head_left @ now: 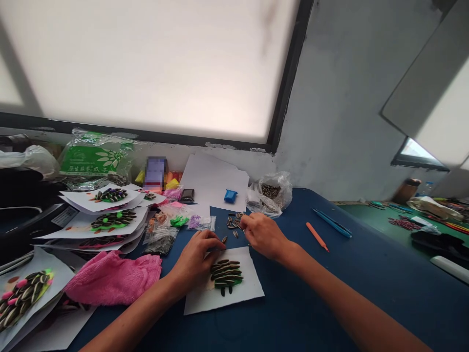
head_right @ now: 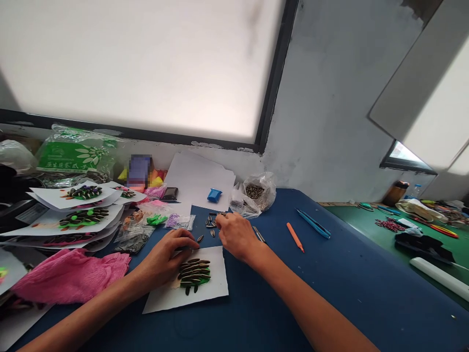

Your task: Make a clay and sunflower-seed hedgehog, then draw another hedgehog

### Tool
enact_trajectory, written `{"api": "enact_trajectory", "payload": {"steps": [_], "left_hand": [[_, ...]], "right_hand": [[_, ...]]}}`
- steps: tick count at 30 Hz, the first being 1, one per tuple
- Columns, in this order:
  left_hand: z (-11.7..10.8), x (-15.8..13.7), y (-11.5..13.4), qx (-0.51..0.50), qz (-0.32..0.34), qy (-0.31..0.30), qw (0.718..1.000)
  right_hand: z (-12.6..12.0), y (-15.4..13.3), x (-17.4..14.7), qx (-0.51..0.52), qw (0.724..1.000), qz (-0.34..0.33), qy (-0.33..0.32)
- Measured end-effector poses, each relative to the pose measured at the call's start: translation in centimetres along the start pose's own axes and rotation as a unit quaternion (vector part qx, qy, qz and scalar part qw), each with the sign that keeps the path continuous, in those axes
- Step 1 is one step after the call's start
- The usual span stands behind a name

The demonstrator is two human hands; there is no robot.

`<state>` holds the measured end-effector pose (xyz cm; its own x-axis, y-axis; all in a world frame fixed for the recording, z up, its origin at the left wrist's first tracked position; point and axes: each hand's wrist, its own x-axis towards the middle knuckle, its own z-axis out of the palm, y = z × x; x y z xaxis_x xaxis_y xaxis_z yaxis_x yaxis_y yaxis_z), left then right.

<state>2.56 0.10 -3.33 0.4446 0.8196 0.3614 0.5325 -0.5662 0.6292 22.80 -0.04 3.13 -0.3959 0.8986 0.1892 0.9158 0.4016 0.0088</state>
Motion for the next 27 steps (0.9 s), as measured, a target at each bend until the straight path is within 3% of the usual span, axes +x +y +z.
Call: {"api": "enact_trajectory", "payload": {"steps": [6,12,22,27], "left_hand": [[0.0,0.0,0.0,0.001,0.002,0.003,1.000],[0.2,-0.1,0.1,0.001,-0.004,0.007,1.000],[0.2,-0.1,-0.2,-0.005,0.007,0.010,1.000],[0.1,-0.1,-0.1,-0.005,0.001,0.007,1.000]], "right_hand": [[-1.9,-0.3,-2.4,0.067,0.997,0.002,-0.029],[-3.0,-1.1,-4.9,0.206,0.979,0.000,-0.006],[-1.6,-3.2,-6.6,0.256,0.965,-0.059,0.001],[-1.3,-3.2,-7.1,0.263,0.964,-0.015,-0.016]]}}
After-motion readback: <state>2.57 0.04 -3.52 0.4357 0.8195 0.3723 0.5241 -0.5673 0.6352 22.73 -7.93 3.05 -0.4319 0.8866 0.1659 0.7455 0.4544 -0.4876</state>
